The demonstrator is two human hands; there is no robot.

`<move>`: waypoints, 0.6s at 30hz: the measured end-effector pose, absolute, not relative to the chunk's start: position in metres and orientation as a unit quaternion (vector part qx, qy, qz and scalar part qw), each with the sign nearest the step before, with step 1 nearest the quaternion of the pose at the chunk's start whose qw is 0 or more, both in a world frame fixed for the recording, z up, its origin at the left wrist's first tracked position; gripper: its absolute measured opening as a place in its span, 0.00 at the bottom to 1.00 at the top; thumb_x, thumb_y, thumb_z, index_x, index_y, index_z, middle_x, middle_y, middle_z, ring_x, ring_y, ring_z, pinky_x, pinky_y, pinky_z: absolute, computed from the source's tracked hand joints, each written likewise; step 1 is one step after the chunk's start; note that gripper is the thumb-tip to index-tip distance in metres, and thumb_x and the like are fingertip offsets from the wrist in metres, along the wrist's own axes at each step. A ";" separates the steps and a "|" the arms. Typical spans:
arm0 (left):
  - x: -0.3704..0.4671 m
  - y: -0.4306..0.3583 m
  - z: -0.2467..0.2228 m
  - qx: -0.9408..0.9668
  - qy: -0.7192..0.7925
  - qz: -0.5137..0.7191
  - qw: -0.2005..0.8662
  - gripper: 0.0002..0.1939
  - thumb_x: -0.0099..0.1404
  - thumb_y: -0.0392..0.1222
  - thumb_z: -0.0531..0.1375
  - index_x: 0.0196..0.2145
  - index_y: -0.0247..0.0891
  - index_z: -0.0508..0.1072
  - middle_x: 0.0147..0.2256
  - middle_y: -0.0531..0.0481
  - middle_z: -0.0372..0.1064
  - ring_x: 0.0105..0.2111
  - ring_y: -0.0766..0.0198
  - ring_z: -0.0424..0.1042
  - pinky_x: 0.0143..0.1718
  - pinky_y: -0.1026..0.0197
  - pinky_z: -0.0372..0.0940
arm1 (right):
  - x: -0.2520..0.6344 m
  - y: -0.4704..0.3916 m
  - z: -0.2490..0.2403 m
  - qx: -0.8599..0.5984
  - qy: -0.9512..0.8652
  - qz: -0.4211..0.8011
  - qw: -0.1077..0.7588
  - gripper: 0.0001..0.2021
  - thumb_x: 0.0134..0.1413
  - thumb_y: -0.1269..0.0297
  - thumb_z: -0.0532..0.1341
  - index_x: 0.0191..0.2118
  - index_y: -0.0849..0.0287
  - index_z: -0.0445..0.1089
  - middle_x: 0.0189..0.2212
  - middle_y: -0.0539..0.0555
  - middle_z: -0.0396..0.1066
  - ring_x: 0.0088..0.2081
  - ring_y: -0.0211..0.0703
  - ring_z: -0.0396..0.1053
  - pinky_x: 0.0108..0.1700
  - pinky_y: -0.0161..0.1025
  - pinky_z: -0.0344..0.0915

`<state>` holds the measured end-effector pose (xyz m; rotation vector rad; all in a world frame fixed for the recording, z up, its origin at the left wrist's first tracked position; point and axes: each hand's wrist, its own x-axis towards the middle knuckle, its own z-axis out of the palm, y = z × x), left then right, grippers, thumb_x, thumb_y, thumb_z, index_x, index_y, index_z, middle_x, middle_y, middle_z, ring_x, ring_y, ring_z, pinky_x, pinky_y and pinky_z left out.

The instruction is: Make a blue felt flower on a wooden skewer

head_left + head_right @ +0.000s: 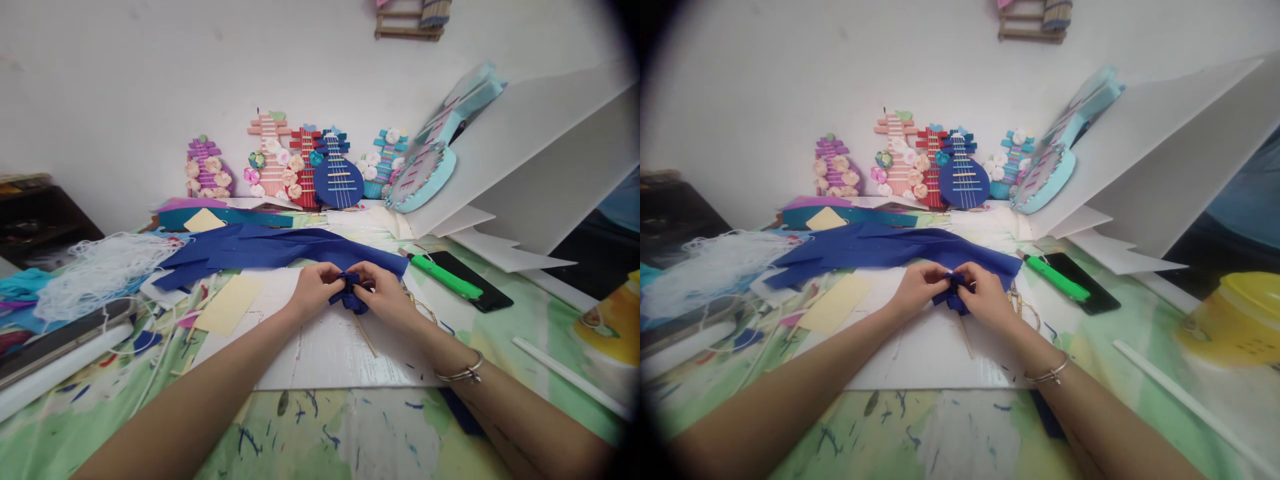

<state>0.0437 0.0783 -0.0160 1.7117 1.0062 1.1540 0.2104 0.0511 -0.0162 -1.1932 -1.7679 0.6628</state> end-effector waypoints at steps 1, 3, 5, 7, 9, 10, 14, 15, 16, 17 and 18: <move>0.044 0.078 -0.016 0.680 0.403 0.460 0.404 0.04 0.51 0.37 0.61 0.26 0.33 0.74 0.24 0.51 0.72 0.25 0.67 0.70 0.30 0.65 0.66 | 0.211 0.051 -0.016 -0.478 -0.718 0.259 0.434 0.13 0.48 0.72 0.57 0.42 0.58 0.70 0.30 0.51 0.75 0.33 0.40 0.72 0.39 0.40 0.69; 0.044 0.077 -0.015 0.681 0.409 0.465 0.390 0.05 0.52 0.38 0.61 0.25 0.33 0.74 0.24 0.51 0.72 0.25 0.67 0.69 0.29 0.65 0.65 | 0.211 0.051 -0.016 -0.476 -0.729 0.246 0.425 0.13 0.49 0.73 0.57 0.42 0.58 0.70 0.30 0.51 0.74 0.33 0.39 0.71 0.40 0.40 0.69; 0.044 0.076 -0.014 0.682 0.408 0.464 0.392 0.05 0.52 0.38 0.61 0.25 0.34 0.74 0.25 0.51 0.72 0.26 0.67 0.70 0.30 0.65 0.65 | 0.211 0.050 -0.016 -0.481 -0.732 0.237 0.421 0.13 0.49 0.73 0.57 0.42 0.58 0.70 0.31 0.51 0.74 0.33 0.40 0.71 0.40 0.40 0.69; 0.044 0.076 -0.013 0.680 0.401 0.455 0.412 0.05 0.50 0.37 0.61 0.27 0.34 0.74 0.26 0.50 0.73 0.28 0.66 0.71 0.31 0.65 0.66 | 0.211 0.049 -0.016 -0.491 -0.729 0.223 0.422 0.13 0.50 0.73 0.57 0.42 0.58 0.71 0.31 0.51 0.75 0.33 0.40 0.72 0.40 0.40 0.68; 0.044 0.077 -0.014 0.677 0.396 0.446 0.431 0.06 0.48 0.35 0.62 0.28 0.34 0.74 0.28 0.50 0.74 0.29 0.66 0.72 0.32 0.64 0.67 | 0.211 0.049 -0.015 -0.500 -0.729 0.204 0.421 0.12 0.50 0.73 0.56 0.40 0.57 0.72 0.31 0.51 0.75 0.33 0.40 0.72 0.39 0.40 0.68; 0.044 0.077 -0.014 0.675 0.395 0.446 0.435 0.07 0.47 0.34 0.62 0.28 0.34 0.73 0.28 0.50 0.74 0.29 0.66 0.72 0.33 0.64 0.67 | 0.212 0.049 -0.015 -0.504 -0.731 0.193 0.418 0.12 0.50 0.73 0.56 0.40 0.57 0.72 0.30 0.50 0.75 0.32 0.40 0.72 0.39 0.39 0.67; 0.044 0.077 -0.016 0.677 0.389 0.455 0.428 0.05 0.46 0.32 0.61 0.26 0.34 0.72 0.26 0.51 0.73 0.28 0.67 0.71 0.32 0.65 0.67 | 0.212 0.047 -0.013 -0.517 -0.740 0.147 0.404 0.11 0.49 0.75 0.57 0.35 0.56 0.72 0.28 0.49 0.76 0.30 0.40 0.72 0.35 0.37 0.64; 0.045 0.076 -0.016 0.680 0.389 0.455 0.424 0.04 0.46 0.32 0.61 0.25 0.34 0.72 0.26 0.51 0.72 0.27 0.67 0.70 0.31 0.65 0.66 | 0.213 0.047 -0.013 -0.519 -0.743 0.132 0.401 0.10 0.48 0.76 0.57 0.34 0.56 0.72 0.27 0.49 0.75 0.30 0.40 0.71 0.34 0.36 0.63; 0.045 0.075 -0.016 0.681 0.392 0.456 0.417 0.04 0.47 0.33 0.61 0.24 0.34 0.71 0.25 0.52 0.71 0.26 0.68 0.69 0.30 0.65 0.66 | 0.213 0.046 -0.013 -0.520 -0.747 0.113 0.398 0.09 0.48 0.76 0.57 0.33 0.56 0.72 0.27 0.49 0.75 0.30 0.40 0.71 0.34 0.36 0.62; 0.045 0.074 -0.016 0.682 0.396 0.458 0.410 0.03 0.47 0.34 0.62 0.24 0.34 0.70 0.25 0.52 0.70 0.26 0.68 0.69 0.29 0.65 0.65 | 0.212 0.045 -0.013 -0.520 -0.753 0.090 0.393 0.08 0.48 0.75 0.57 0.32 0.56 0.71 0.26 0.50 0.74 0.30 0.41 0.71 0.33 0.36 0.62; 0.046 0.074 -0.016 0.681 0.400 0.463 0.401 0.04 0.48 0.35 0.63 0.23 0.35 0.69 0.24 0.52 0.69 0.25 0.68 0.68 0.28 0.65 0.65 | 0.212 0.044 -0.013 -0.519 -0.761 0.063 0.385 0.07 0.49 0.75 0.58 0.31 0.57 0.71 0.26 0.50 0.74 0.30 0.41 0.70 0.33 0.36 0.61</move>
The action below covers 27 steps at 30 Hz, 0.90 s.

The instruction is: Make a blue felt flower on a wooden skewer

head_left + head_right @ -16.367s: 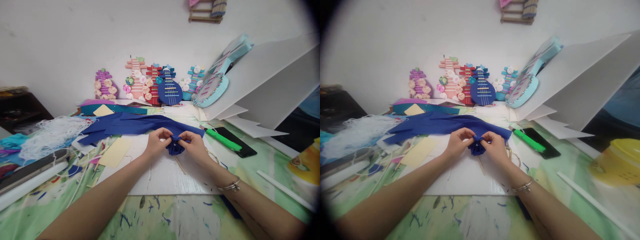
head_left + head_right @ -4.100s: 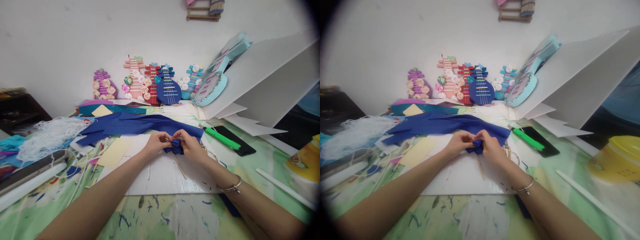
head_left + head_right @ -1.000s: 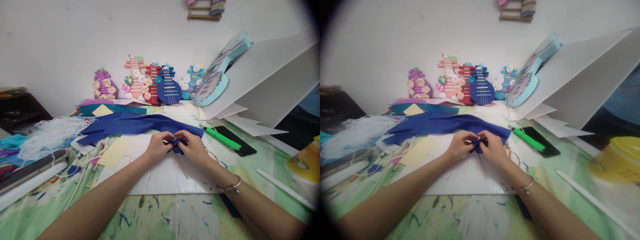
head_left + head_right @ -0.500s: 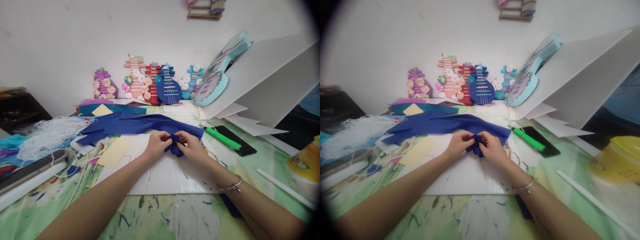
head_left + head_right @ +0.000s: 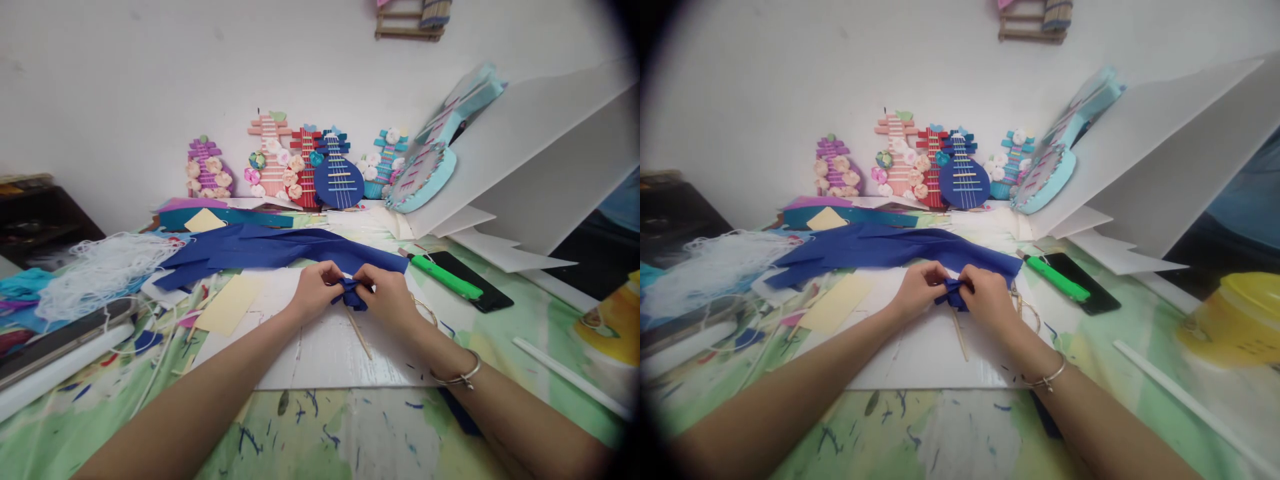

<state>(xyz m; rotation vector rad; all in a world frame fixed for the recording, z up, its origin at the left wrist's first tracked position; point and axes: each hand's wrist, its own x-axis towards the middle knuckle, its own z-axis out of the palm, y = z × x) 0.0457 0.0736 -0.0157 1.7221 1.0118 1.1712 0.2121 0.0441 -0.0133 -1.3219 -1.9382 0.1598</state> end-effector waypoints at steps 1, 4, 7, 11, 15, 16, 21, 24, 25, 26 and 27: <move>0.046 0.073 -0.016 0.680 0.403 0.469 0.393 0.06 0.48 0.36 0.63 0.22 0.35 0.67 0.24 0.52 0.68 0.25 0.68 0.67 0.28 0.66 0.65 | 0.212 0.043 -0.014 -0.515 -0.769 0.035 0.377 0.07 0.49 0.74 0.57 0.30 0.57 0.71 0.26 0.51 0.73 0.30 0.42 0.70 0.33 0.36 0.61; 0.047 0.071 -0.014 0.678 0.407 0.489 0.367 0.09 0.49 0.37 0.64 0.23 0.36 0.65 0.24 0.53 0.66 0.26 0.68 0.67 0.28 0.66 0.65 | 0.210 0.042 -0.014 -0.495 -0.778 -0.015 0.386 0.08 0.52 0.74 0.56 0.31 0.57 0.71 0.28 0.54 0.72 0.33 0.44 0.70 0.36 0.38 0.63; 0.047 0.071 -0.012 0.658 0.420 0.506 0.366 0.08 0.50 0.37 0.63 0.25 0.36 0.65 0.26 0.53 0.66 0.29 0.66 0.70 0.28 0.66 0.66 | 0.208 0.044 -0.013 -0.492 -0.748 0.042 0.444 0.10 0.52 0.71 0.57 0.40 0.57 0.71 0.37 0.56 0.75 0.39 0.45 0.72 0.42 0.41 0.67; 0.046 0.072 -0.011 0.618 0.426 0.529 0.395 0.09 0.50 0.36 0.61 0.28 0.37 0.63 0.33 0.50 0.69 0.31 0.65 0.73 0.28 0.65 0.66 | 0.208 0.051 -0.015 -0.531 -0.675 0.204 0.469 0.17 0.48 0.66 0.61 0.47 0.59 0.66 0.44 0.58 0.75 0.39 0.44 0.74 0.39 0.41 0.71; 0.046 0.072 -0.011 0.631 0.406 0.526 0.400 0.12 0.49 0.32 0.60 0.34 0.36 0.65 0.38 0.49 0.70 0.35 0.65 0.74 0.35 0.64 0.68 | 0.210 0.055 -0.019 -0.528 -0.659 0.239 0.480 0.17 0.48 0.70 0.59 0.46 0.58 0.67 0.43 0.58 0.75 0.42 0.44 0.74 0.40 0.40 0.71; 0.045 0.072 -0.011 0.639 0.394 0.523 0.404 0.13 0.49 0.31 0.60 0.36 0.37 0.66 0.39 0.48 0.71 0.36 0.64 0.74 0.37 0.63 0.69 | 0.210 0.054 -0.020 -0.521 -0.663 0.237 0.483 0.17 0.48 0.71 0.59 0.46 0.57 0.67 0.43 0.57 0.75 0.42 0.44 0.74 0.40 0.40 0.71; 0.045 0.072 -0.010 0.650 0.370 0.497 0.441 0.12 0.52 0.36 0.62 0.37 0.36 0.70 0.39 0.45 0.74 0.41 0.60 0.75 0.42 0.60 0.69 | 0.209 0.051 -0.017 -0.497 -0.690 0.221 0.477 0.18 0.47 0.74 0.58 0.46 0.56 0.68 0.40 0.55 0.77 0.40 0.42 0.75 0.37 0.38 0.70; 0.045 0.074 -0.010 0.649 0.393 0.485 0.435 0.12 0.50 0.31 0.61 0.36 0.36 0.72 0.36 0.46 0.75 0.40 0.61 0.75 0.41 0.61 0.70 | 0.209 0.050 -0.015 -0.487 -0.697 0.224 0.476 0.18 0.47 0.75 0.57 0.46 0.57 0.68 0.40 0.55 0.77 0.40 0.42 0.75 0.39 0.39 0.70; 0.045 0.074 -0.010 0.649 0.397 0.485 0.431 0.12 0.50 0.31 0.61 0.35 0.36 0.73 0.36 0.47 0.76 0.39 0.61 0.75 0.41 0.61 0.70 | 0.209 0.050 -0.015 -0.487 -0.698 0.225 0.475 0.17 0.47 0.75 0.57 0.45 0.57 0.68 0.40 0.55 0.77 0.40 0.42 0.75 0.39 0.39 0.70; 0.045 0.075 -0.009 0.650 0.398 0.487 0.427 0.11 0.51 0.31 0.60 0.34 0.36 0.73 0.35 0.47 0.76 0.38 0.62 0.75 0.40 0.61 0.70 | 0.209 0.050 -0.015 -0.487 -0.698 0.227 0.473 0.16 0.48 0.75 0.57 0.44 0.57 0.68 0.39 0.54 0.77 0.40 0.42 0.75 0.40 0.40 0.70; 0.045 0.075 -0.009 0.650 0.398 0.489 0.424 0.09 0.52 0.33 0.61 0.34 0.35 0.74 0.34 0.47 0.76 0.36 0.62 0.75 0.39 0.62 0.70 | 0.210 0.050 -0.014 -0.487 -0.700 0.231 0.469 0.15 0.49 0.75 0.57 0.43 0.57 0.68 0.39 0.54 0.77 0.40 0.42 0.75 0.40 0.40 0.70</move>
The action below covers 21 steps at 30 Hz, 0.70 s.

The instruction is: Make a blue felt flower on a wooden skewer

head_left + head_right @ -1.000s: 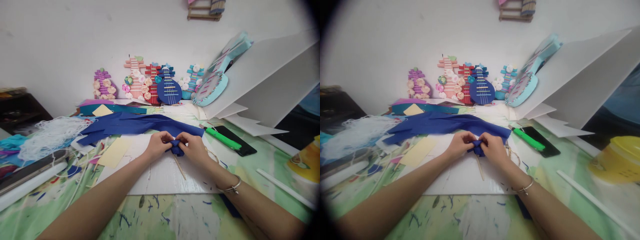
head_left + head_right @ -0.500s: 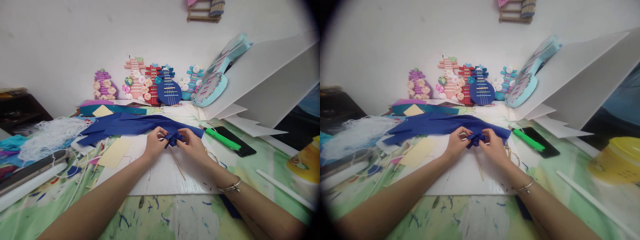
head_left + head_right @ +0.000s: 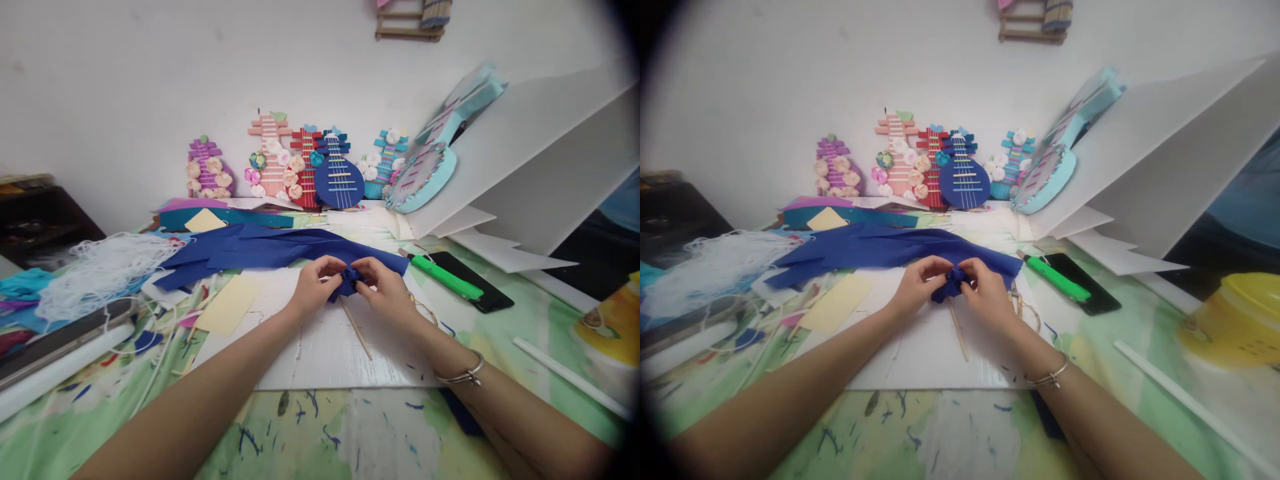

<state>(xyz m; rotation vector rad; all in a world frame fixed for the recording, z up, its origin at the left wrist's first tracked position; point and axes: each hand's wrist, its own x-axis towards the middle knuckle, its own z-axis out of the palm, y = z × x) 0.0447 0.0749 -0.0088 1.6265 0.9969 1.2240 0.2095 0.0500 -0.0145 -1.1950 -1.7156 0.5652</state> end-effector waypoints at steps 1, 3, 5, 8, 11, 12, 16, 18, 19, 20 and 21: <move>0.044 0.075 -0.008 0.651 0.398 0.490 0.421 0.08 0.52 0.35 0.61 0.33 0.35 0.74 0.34 0.47 0.76 0.35 0.62 0.75 0.38 0.62 0.70 | 0.210 0.050 -0.014 -0.487 -0.701 0.235 0.465 0.14 0.49 0.75 0.57 0.43 0.57 0.69 0.39 0.54 0.77 0.40 0.42 0.75 0.41 0.41 0.70; 0.044 0.075 -0.007 0.652 0.397 0.488 0.424 0.08 0.52 0.37 0.62 0.32 0.35 0.75 0.32 0.47 0.75 0.34 0.63 0.74 0.35 0.63 0.70 | 0.210 0.049 -0.013 -0.481 -0.705 0.245 0.460 0.14 0.50 0.75 0.57 0.43 0.57 0.69 0.39 0.54 0.77 0.41 0.42 0.75 0.42 0.41 0.69; 0.043 0.075 -0.006 0.651 0.396 0.484 0.430 0.08 0.50 0.37 0.62 0.31 0.35 0.75 0.30 0.48 0.74 0.32 0.63 0.74 0.34 0.63 0.69 | 0.209 0.048 -0.012 -0.473 -0.712 0.248 0.457 0.15 0.50 0.75 0.57 0.44 0.56 0.69 0.40 0.54 0.77 0.42 0.42 0.74 0.43 0.42 0.69; 0.042 0.076 -0.006 0.646 0.399 0.485 0.434 0.07 0.47 0.35 0.62 0.28 0.34 0.75 0.28 0.49 0.73 0.31 0.64 0.73 0.33 0.64 0.69 | 0.209 0.047 -0.011 -0.466 -0.726 0.239 0.447 0.15 0.50 0.75 0.57 0.44 0.56 0.70 0.39 0.53 0.77 0.40 0.42 0.74 0.43 0.41 0.68; 0.042 0.076 -0.007 0.646 0.395 0.493 0.429 0.06 0.47 0.36 0.62 0.26 0.34 0.74 0.27 0.50 0.72 0.30 0.64 0.72 0.32 0.63 0.69 | 0.210 0.048 -0.010 -0.462 -0.735 0.225 0.443 0.14 0.50 0.73 0.57 0.43 0.56 0.71 0.39 0.53 0.77 0.38 0.41 0.73 0.40 0.40 0.68; 0.042 0.076 -0.007 0.647 0.391 0.496 0.428 0.06 0.47 0.37 0.62 0.26 0.34 0.74 0.27 0.50 0.72 0.30 0.64 0.72 0.33 0.63 0.69 | 0.210 0.048 -0.010 -0.459 -0.737 0.222 0.443 0.14 0.50 0.73 0.57 0.43 0.56 0.72 0.39 0.53 0.77 0.38 0.40 0.72 0.40 0.39 0.67; 0.042 0.076 -0.007 0.647 0.385 0.504 0.423 0.05 0.47 0.37 0.62 0.24 0.34 0.73 0.26 0.50 0.71 0.29 0.66 0.71 0.32 0.64 0.69 | 0.210 0.047 -0.007 -0.450 -0.736 0.235 0.447 0.12 0.52 0.69 0.59 0.43 0.57 0.74 0.36 0.52 0.76 0.34 0.39 0.71 0.37 0.37 0.67; 0.042 0.075 -0.006 0.642 0.387 0.508 0.425 0.05 0.47 0.37 0.62 0.25 0.34 0.72 0.25 0.51 0.70 0.28 0.66 0.70 0.31 0.65 0.68 | 0.210 0.046 -0.006 -0.461 -0.718 0.253 0.456 0.11 0.52 0.64 0.61 0.42 0.58 0.73 0.33 0.52 0.75 0.33 0.39 0.70 0.36 0.37 0.66; 0.042 0.075 -0.006 0.637 0.388 0.512 0.426 0.05 0.48 0.38 0.62 0.25 0.34 0.72 0.25 0.51 0.70 0.28 0.67 0.70 0.30 0.65 0.67 | 0.210 0.046 -0.006 -0.468 -0.705 0.265 0.462 0.11 0.53 0.61 0.61 0.41 0.58 0.73 0.32 0.52 0.74 0.32 0.39 0.70 0.36 0.38 0.66; 0.042 0.075 -0.005 0.631 0.389 0.517 0.428 0.05 0.48 0.38 0.63 0.25 0.34 0.72 0.25 0.52 0.69 0.27 0.67 0.69 0.30 0.66 0.67 | 0.210 0.046 -0.006 -0.474 -0.692 0.279 0.468 0.11 0.53 0.58 0.61 0.40 0.58 0.73 0.31 0.52 0.74 0.32 0.40 0.70 0.36 0.38 0.66; 0.043 0.074 -0.005 0.626 0.389 0.522 0.429 0.05 0.48 0.38 0.63 0.25 0.34 0.71 0.25 0.52 0.69 0.27 0.68 0.69 0.30 0.66 0.66 | 0.210 0.046 -0.006 -0.478 -0.680 0.290 0.474 0.12 0.53 0.56 0.61 0.38 0.59 0.73 0.30 0.52 0.74 0.32 0.40 0.70 0.35 0.38 0.66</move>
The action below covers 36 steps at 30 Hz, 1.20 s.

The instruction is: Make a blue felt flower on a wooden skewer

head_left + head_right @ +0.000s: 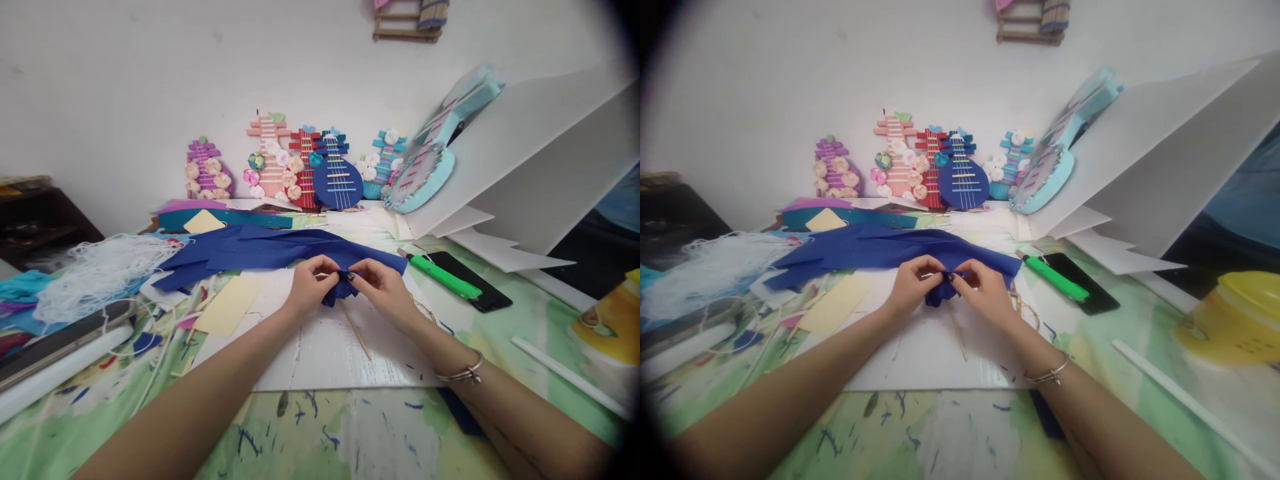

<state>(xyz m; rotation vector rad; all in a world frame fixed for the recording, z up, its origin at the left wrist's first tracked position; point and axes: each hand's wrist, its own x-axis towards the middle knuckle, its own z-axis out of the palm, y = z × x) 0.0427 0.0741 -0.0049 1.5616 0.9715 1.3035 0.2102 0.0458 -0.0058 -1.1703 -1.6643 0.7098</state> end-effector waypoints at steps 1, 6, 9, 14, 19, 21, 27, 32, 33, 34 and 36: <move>0.043 0.074 -0.005 0.621 0.390 0.528 0.430 0.06 0.48 0.38 0.63 0.25 0.34 0.71 0.25 0.53 0.69 0.27 0.68 0.69 0.30 0.66 0.66 | 0.211 0.046 -0.006 -0.482 -0.670 0.299 0.479 0.13 0.53 0.54 0.61 0.36 0.59 0.72 0.30 0.53 0.74 0.32 0.41 0.70 0.35 0.38 0.66; 0.044 0.072 -0.004 0.613 0.382 0.534 0.440 0.06 0.50 0.38 0.63 0.27 0.35 0.71 0.26 0.53 0.69 0.28 0.68 0.69 0.31 0.66 0.66 | 0.212 0.049 -0.008 -0.489 -0.647 0.310 0.497 0.09 0.48 0.58 0.61 0.27 0.59 0.68 0.31 0.54 0.73 0.33 0.42 0.70 0.39 0.41 0.67; 0.045 0.072 -0.005 0.616 0.369 0.523 0.460 0.07 0.51 0.39 0.64 0.28 0.34 0.72 0.27 0.52 0.70 0.28 0.68 0.70 0.31 0.66 0.66 | 0.211 0.050 -0.009 -0.477 -0.637 0.344 0.497 0.08 0.44 0.60 0.63 0.29 0.58 0.67 0.30 0.52 0.71 0.33 0.42 0.69 0.38 0.41 0.67; 0.045 0.075 -0.009 0.620 0.344 0.510 0.487 0.09 0.51 0.40 0.66 0.30 0.34 0.73 0.28 0.50 0.74 0.29 0.67 0.72 0.31 0.66 0.66 | 0.210 0.051 -0.007 -0.451 -0.593 0.411 0.526 0.14 0.42 0.60 0.64 0.37 0.59 0.67 0.34 0.53 0.73 0.36 0.42 0.70 0.39 0.40 0.66; 0.045 0.076 -0.010 0.621 0.332 0.494 0.510 0.10 0.52 0.41 0.67 0.29 0.33 0.74 0.28 0.49 0.75 0.28 0.67 0.72 0.32 0.64 0.67 | 0.213 0.052 -0.005 -0.444 -0.621 0.408 0.501 0.12 0.42 0.64 0.61 0.36 0.60 0.72 0.35 0.55 0.75 0.36 0.43 0.71 0.39 0.40 0.66; 0.045 0.076 -0.010 0.624 0.337 0.491 0.505 0.09 0.52 0.41 0.67 0.29 0.33 0.75 0.28 0.49 0.75 0.28 0.67 0.73 0.32 0.64 0.67 | 0.214 0.053 -0.006 -0.452 -0.634 0.387 0.493 0.10 0.43 0.64 0.61 0.35 0.60 0.73 0.34 0.55 0.75 0.36 0.43 0.72 0.40 0.41 0.67; 0.043 0.077 -0.010 0.634 0.361 0.489 0.478 0.09 0.52 0.41 0.67 0.29 0.33 0.76 0.28 0.48 0.75 0.29 0.66 0.73 0.31 0.65 0.67 | 0.218 0.057 -0.007 -0.474 -0.652 0.355 0.473 0.08 0.42 0.63 0.63 0.30 0.60 0.73 0.30 0.54 0.74 0.30 0.41 0.70 0.35 0.40 0.68; 0.040 0.080 -0.009 0.639 0.373 0.469 0.482 0.08 0.49 0.39 0.68 0.28 0.33 0.77 0.28 0.49 0.75 0.29 0.66 0.72 0.32 0.64 0.68 | 0.219 0.057 -0.008 -0.489 -0.666 0.329 0.457 0.07 0.43 0.63 0.62 0.30 0.60 0.72 0.29 0.54 0.74 0.30 0.40 0.70 0.34 0.39 0.69; 0.039 0.081 -0.009 0.640 0.376 0.461 0.485 0.08 0.48 0.38 0.68 0.28 0.33 0.77 0.27 0.49 0.75 0.28 0.66 0.72 0.32 0.64 0.68 | 0.219 0.056 -0.008 -0.493 -0.667 0.324 0.454 0.07 0.43 0.63 0.62 0.29 0.60 0.72 0.28 0.53 0.73 0.30 0.40 0.70 0.34 0.39 0.69; 0.039 0.081 -0.009 0.642 0.380 0.453 0.489 0.08 0.47 0.37 0.68 0.28 0.33 0.77 0.27 0.49 0.75 0.28 0.67 0.72 0.32 0.65 0.68 | 0.219 0.056 -0.008 -0.497 -0.669 0.320 0.451 0.06 0.43 0.63 0.62 0.28 0.60 0.71 0.28 0.53 0.73 0.30 0.41 0.70 0.34 0.39 0.69; 0.038 0.081 -0.007 0.645 0.386 0.438 0.494 0.08 0.46 0.36 0.68 0.27 0.33 0.77 0.26 0.49 0.74 0.27 0.67 0.72 0.32 0.65 0.68 | 0.219 0.055 -0.008 -0.501 -0.673 0.310 0.447 0.06 0.43 0.63 0.62 0.27 0.59 0.69 0.26 0.52 0.72 0.29 0.41 0.70 0.34 0.39 0.68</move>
